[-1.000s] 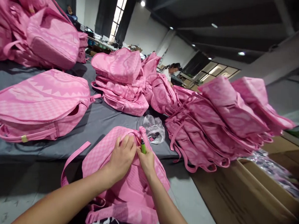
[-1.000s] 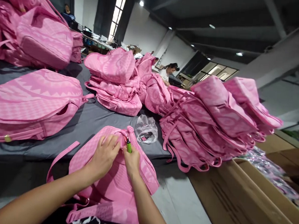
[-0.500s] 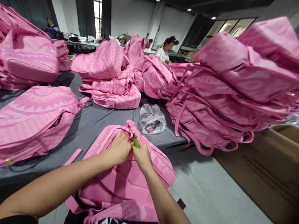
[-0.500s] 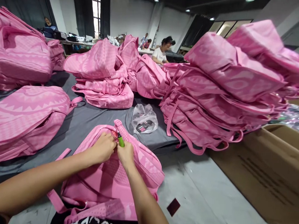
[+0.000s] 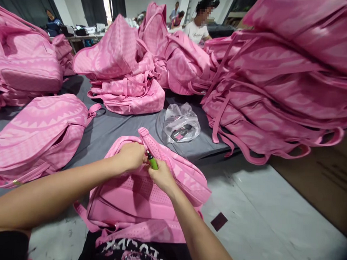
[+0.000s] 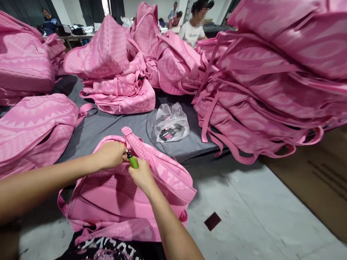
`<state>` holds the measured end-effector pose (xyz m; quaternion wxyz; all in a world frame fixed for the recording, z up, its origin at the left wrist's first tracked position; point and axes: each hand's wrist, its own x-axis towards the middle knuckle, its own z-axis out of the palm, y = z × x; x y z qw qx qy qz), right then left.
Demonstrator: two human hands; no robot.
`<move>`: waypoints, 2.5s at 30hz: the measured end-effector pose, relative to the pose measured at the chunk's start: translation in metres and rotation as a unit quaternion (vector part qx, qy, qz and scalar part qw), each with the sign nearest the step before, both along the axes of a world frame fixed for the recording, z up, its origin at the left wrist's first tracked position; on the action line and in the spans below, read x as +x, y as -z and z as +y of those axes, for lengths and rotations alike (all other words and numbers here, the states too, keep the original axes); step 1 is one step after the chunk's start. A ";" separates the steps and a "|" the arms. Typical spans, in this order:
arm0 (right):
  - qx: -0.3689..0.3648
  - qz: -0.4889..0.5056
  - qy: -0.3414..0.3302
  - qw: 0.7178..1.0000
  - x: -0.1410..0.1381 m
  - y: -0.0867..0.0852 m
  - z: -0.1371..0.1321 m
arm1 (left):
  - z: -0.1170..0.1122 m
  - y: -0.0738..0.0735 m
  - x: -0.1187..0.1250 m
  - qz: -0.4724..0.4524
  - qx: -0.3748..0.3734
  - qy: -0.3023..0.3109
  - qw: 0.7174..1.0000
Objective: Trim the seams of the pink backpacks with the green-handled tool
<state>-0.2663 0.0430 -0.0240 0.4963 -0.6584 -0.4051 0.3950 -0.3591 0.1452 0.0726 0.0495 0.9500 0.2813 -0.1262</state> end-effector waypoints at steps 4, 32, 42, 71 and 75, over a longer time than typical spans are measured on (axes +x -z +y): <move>-0.002 0.004 -0.027 1.000 0.007 0.010 -0.004 | 0.005 0.002 -0.002 -0.001 -0.002 -0.011 1.000; 0.138 -0.231 0.032 0.963 -0.037 0.046 -0.030 | 0.042 0.008 -0.005 0.062 0.020 0.431 0.900; 0.132 -0.342 0.011 0.930 0.008 0.042 -0.030 | 0.042 0.001 0.013 -0.015 -0.023 0.461 0.887; 0.063 -0.393 0.375 0.837 0.115 0.052 -0.070 | 0.052 -0.001 0.028 -0.020 0.010 0.522 0.852; -0.112 -0.189 0.280 0.934 0.159 0.086 -0.079 | 0.055 0.008 0.047 -0.034 -0.001 0.538 0.843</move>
